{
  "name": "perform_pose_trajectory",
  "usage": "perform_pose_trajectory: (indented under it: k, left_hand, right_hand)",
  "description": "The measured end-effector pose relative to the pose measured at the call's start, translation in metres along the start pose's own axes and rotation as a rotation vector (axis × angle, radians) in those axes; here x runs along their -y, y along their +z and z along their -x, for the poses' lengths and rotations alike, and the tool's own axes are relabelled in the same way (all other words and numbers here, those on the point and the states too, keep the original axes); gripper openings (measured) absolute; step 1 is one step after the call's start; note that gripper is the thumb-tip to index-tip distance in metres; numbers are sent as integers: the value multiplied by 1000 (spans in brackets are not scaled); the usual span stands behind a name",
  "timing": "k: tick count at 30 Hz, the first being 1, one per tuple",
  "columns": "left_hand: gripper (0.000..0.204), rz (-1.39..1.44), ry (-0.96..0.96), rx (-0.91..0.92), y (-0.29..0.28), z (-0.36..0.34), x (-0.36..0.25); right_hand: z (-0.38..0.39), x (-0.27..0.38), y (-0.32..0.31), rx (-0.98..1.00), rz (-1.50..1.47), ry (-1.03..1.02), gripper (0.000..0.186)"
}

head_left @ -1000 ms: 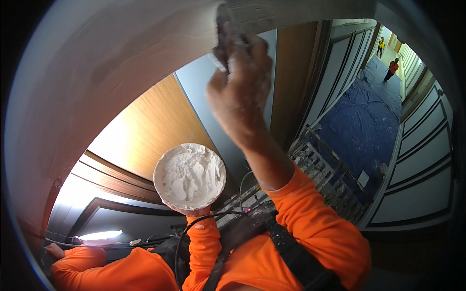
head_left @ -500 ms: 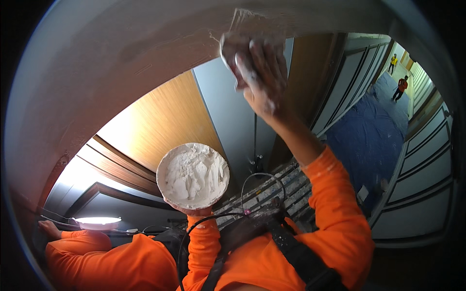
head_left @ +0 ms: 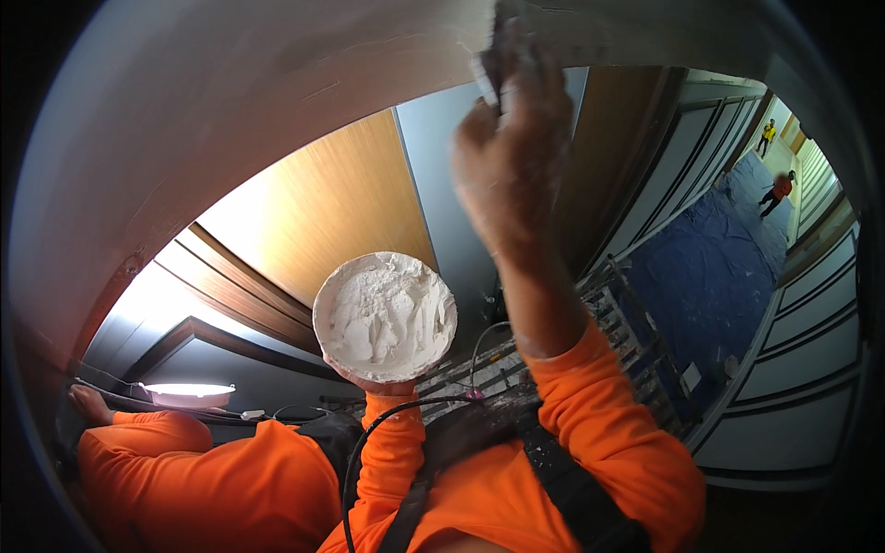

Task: The person applies plaster to the upper edge of a doorway using a trowel while holding a container of compound, smoothing the surface with broad strokes and occasionally scraping excess material from the tool.

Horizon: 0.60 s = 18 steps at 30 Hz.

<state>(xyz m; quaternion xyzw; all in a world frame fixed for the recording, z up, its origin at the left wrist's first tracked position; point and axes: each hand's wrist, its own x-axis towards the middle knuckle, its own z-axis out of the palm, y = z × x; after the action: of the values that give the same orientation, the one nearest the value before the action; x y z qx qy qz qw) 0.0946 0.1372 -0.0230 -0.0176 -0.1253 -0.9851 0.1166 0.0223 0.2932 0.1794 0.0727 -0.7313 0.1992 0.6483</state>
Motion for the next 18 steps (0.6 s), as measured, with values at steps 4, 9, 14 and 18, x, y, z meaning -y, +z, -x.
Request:
perform_pose_trajectory:
  k: [4, 9, 14, 18]
  left_hand:
    - [72, -50, 46, 3, -1, 3, 3]
    - [68, 45, 58, 141, -15, 8, -4]
    - [68, 44, 16, 71, -14, 10, -12]
    - [71, 79, -77, 84, -20, 6, -10]
  right_hand:
    - [14, 41, 11, 12, -140, 33, 68]
    - [41, 95, 1, 175, -310, 47, 77]
    - [52, 37, -9, 197, -464, -333, 55]
    - [25, -55, 34, 10, -88, -609, 48]
